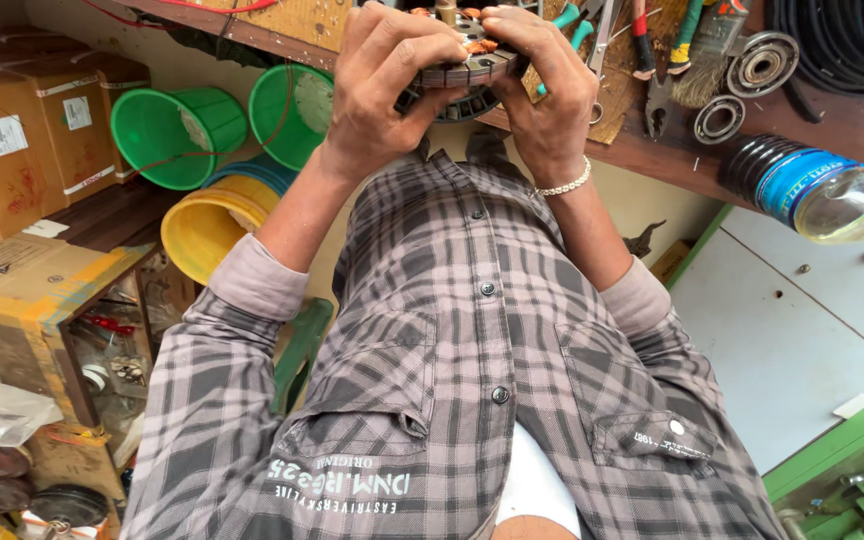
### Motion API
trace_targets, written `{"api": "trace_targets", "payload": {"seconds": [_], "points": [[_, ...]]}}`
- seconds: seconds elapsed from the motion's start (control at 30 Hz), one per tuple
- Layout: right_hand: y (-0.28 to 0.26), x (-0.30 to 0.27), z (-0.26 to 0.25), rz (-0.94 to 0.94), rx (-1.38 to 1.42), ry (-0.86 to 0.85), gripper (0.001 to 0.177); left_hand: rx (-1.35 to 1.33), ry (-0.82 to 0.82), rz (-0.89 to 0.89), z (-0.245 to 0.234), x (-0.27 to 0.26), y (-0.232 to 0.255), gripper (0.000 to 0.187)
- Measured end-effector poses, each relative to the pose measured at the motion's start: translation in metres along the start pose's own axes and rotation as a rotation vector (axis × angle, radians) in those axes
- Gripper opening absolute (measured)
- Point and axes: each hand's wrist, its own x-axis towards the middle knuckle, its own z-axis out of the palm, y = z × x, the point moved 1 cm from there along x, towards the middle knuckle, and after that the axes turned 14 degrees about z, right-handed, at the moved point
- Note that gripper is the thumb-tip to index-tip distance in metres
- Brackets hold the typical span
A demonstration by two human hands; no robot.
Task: The person works on a stator assembly at a cluttered workbench. They use pliers to cut and strip wire ends, then insert and secure the wires into the stator slots using a screwdriver. The person repeats this process for multiple wires.
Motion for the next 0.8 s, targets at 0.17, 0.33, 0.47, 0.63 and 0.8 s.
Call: {"api": "trace_targets", "payload": {"seconds": [0.17, 0.33, 0.47, 0.63, 0.8], "points": [[0.002, -0.002, 0.002, 0.011, -0.024, 0.022, 0.042, 0.041, 0.001, -0.083, 0.002, 0.002, 0.006, 0.037], [0.002, 0.0, 0.003, -0.007, -0.023, 0.039, 0.043, -0.017, 0.045, -0.15, 0.004, 0.006, 0.01, 0.036], [0.003, -0.003, 0.007, -0.001, -0.026, 0.056, 0.043, -0.016, -0.021, -0.135, -0.001, 0.009, 0.009, 0.036], [0.005, -0.003, 0.005, -0.013, -0.007, 0.033, 0.04, -0.066, -0.103, -0.078, -0.009, 0.007, 0.003, 0.035], [0.003, -0.005, 0.003, -0.018, -0.011, 0.006, 0.038, -0.129, -0.111, -0.103, -0.009, -0.004, 0.002, 0.033]]}}
